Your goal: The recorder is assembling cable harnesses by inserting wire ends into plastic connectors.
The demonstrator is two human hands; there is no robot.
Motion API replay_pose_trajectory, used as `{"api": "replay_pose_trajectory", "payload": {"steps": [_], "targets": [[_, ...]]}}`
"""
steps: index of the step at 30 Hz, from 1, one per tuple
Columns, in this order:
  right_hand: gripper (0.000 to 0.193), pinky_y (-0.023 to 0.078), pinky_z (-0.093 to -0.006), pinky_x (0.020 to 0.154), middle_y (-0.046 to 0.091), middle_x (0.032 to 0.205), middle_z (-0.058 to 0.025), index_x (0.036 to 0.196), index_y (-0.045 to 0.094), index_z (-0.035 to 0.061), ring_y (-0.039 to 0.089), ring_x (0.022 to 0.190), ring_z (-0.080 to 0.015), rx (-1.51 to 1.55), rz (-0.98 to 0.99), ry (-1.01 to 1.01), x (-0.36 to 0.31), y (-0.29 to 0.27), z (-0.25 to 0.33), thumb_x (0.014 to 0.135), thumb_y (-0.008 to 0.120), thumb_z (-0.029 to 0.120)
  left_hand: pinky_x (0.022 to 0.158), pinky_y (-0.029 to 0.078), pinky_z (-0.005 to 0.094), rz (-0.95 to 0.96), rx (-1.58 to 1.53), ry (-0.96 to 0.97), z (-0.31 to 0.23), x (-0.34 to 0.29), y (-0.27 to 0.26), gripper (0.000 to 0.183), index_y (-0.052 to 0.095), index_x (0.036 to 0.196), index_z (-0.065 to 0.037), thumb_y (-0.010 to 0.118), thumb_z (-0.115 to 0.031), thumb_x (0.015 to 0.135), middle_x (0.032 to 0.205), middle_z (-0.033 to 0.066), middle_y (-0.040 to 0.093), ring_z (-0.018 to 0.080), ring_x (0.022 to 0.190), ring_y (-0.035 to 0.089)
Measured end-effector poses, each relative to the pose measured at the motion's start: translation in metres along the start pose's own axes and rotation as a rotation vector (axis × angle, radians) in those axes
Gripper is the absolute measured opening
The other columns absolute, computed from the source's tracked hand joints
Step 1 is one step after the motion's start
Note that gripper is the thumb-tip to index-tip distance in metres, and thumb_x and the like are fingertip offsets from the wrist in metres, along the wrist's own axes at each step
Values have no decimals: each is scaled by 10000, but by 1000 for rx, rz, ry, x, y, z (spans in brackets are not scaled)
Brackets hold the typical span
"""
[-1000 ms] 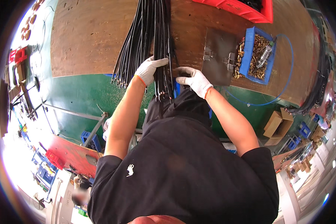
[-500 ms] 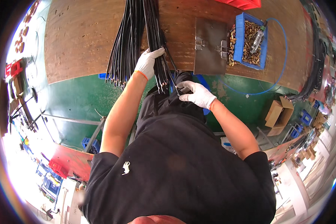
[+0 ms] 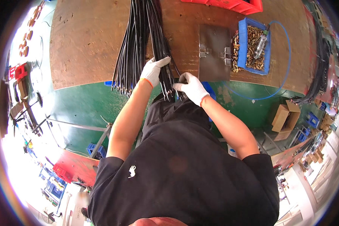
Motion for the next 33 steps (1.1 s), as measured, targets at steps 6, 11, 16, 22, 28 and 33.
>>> {"api": "replay_pose_trajectory", "payload": {"steps": [6, 11, 16, 22, 28, 33], "targets": [[322, 531, -326, 686, 709, 911, -73, 1049, 692, 3, 638, 769, -143, -69, -176, -252, 89, -6, 75, 840, 816, 214, 666, 586, 325, -59, 6, 26, -19, -17, -17, 195, 687, 1101, -53, 709, -229, 1019, 943, 46, 693, 154, 778, 666], [260, 545, -333, 614, 688, 862, -67, 1091, 685, 26, 621, 660, -162, 200, -66, -105, 152, -17, 111, 901, 767, 183, 694, 594, 334, -13, 5, -40, -23, -19, -36, 213, 685, 1136, -48, 663, -234, 1034, 948, 62, 697, 177, 775, 676], [438, 621, -553, 905, 694, 1141, -149, 1336, 543, 74, 694, 964, -283, 618, 178, 197, 141, -26, 82, 905, 613, 42, 725, 624, 368, 41, -137, -76, -19, -18, -29, 192, 664, 1180, -40, 630, -166, 1039, 931, 65, 682, 191, 783, 687], [679, 613, -510, 955, 612, 1308, -124, 1600, 329, 24, 642, 1153, -261, 388, 304, 82, 67, 0, 59, 995, 638, 51, 739, 659, 388, 53, -186, -116, -6, -5, -36, 180, 699, 1118, -18, 753, -104, 970, 929, 87, 716, 209, 795, 724], [525, 581, -408, 1004, 646, 1321, -122, 1420, 552, -69, 652, 1173, -218, 359, 179, 63, 36, -4, 4, 968, 751, 109, 694, 648, 368, 24, -22, -134, -9, 0, -33, 169, 720, 1076, -40, 789, -102, 935, 923, 75, 739, 208, 781, 741], [517, 562, -325, 951, 715, 1239, -112, 1384, 615, -62, 677, 1104, -181, -195, 130, -174, 10, -2, 9, 928, 783, 114, 629, 593, 319, 37, 35, -120, -15, -4, -26, 149, 723, 1056, -67, 777, -98, 920, 890, 39, 732, 144, 714, 697]]}}
Point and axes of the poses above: each hand's wrist, its own x-axis towards the middle knuckle, its own y-axis out of the palm, z = x × y, the point moved 8 cm from there along x, towards the middle knuckle
